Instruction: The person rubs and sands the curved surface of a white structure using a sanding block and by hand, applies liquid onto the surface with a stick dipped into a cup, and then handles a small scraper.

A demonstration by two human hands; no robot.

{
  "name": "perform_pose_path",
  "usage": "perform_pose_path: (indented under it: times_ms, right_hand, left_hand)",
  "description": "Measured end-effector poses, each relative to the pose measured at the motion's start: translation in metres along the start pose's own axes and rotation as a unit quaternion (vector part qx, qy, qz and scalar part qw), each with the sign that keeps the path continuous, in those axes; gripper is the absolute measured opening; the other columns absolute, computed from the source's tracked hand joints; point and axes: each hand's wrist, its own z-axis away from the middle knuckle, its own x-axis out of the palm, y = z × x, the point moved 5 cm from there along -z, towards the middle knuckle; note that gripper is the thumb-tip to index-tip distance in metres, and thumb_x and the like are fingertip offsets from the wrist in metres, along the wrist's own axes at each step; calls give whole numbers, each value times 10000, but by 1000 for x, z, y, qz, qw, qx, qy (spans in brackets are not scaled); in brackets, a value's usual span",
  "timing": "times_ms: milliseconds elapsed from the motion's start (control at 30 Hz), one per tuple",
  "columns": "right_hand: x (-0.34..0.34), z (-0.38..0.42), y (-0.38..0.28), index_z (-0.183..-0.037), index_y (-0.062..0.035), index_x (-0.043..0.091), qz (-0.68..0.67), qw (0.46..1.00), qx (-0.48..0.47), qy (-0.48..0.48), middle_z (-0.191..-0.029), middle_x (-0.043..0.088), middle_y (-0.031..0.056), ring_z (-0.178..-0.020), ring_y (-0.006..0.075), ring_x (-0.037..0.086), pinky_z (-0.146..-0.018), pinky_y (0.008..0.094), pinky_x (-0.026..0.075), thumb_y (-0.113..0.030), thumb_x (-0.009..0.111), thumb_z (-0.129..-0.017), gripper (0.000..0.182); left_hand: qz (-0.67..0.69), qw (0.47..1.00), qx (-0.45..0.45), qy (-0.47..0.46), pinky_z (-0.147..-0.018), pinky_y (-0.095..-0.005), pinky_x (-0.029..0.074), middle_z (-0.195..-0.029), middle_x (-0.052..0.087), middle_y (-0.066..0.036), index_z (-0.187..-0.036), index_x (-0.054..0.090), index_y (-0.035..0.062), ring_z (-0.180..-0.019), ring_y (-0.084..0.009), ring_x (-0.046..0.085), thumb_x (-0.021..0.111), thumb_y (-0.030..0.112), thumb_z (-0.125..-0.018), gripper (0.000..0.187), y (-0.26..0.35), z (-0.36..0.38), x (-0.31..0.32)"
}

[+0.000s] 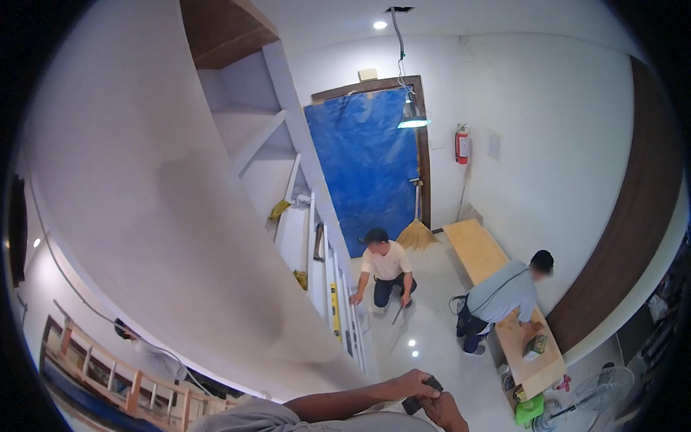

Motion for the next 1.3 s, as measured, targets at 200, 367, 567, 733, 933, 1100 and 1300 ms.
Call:
perform_pose_path:
  times_ms: [200,367,567,733,933,1100,1300]
  right_hand:
    - [-17,13,-18,-945,9,698,-54,998,4,21,-867,734,169,-832,296,717,-737,380,544,-303,689,-912,314]
    - [-45,15,-18,-933,34,708,-50,987,-40,146,-847,733,146,-778,259,702,-748,345,545,-271,812,-800,348]
    - [-46,15,-51,-770,-8,725,-13,996,-19,82,-691,683,130,-615,190,629,-594,339,489,-225,834,-763,243]
    - [-27,18,-15,-757,12,725,-99,992,55,61,-664,691,95,-608,143,630,-595,307,498,-190,737,-860,227]
    - [-15,30,-24,-842,60,715,-280,959,33,10,-759,718,109,-741,166,685,-717,305,551,-179,613,-965,287]
    - [-9,36,-21,-893,55,719,-281,957,51,-49,-819,729,104,-824,197,699,-783,325,552,-190,577,-987,299]
    - [-26,33,-4,-767,29,679,82,985,6,149,-733,625,260,-689,427,635,-590,464,466,-189,674,-847,232]
  left_hand:
    - [130,991,-27,20,-752,-262,515,-926,711,-31,-1073,719,-25,-785,-116,631,744,200,-875,300,19,14,-8]
    - [270,957,20,-100,-828,-273,503,-1004,734,-83,-1071,720,-28,-834,-156,653,698,186,-880,288,49,22,-22]
    - [193,966,-10,-171,-846,-285,504,-969,720,-91,-1045,708,-34,-875,-174,661,688,168,-868,270,50,25,-6]
    - [194,962,41,-190,-856,-273,481,-938,709,-66,-1054,710,-9,-885,-160,644,684,153,-857,256,46,27,-4]
    - [171,965,70,-185,-845,-280,481,-908,696,-57,-1057,702,-7,-868,-157,634,676,153,-872,246,58,43,0]
    - [171,964,44,-200,-843,-293,495,-918,698,-69,-1061,697,-19,-855,-160,642,663,120,-890,223,61,49,2]
    - [12,984,36,-175,-901,-255,451,-1019,691,-23,-1194,676,9,-943,-117,604,679,146,-861,360,67,39,7]
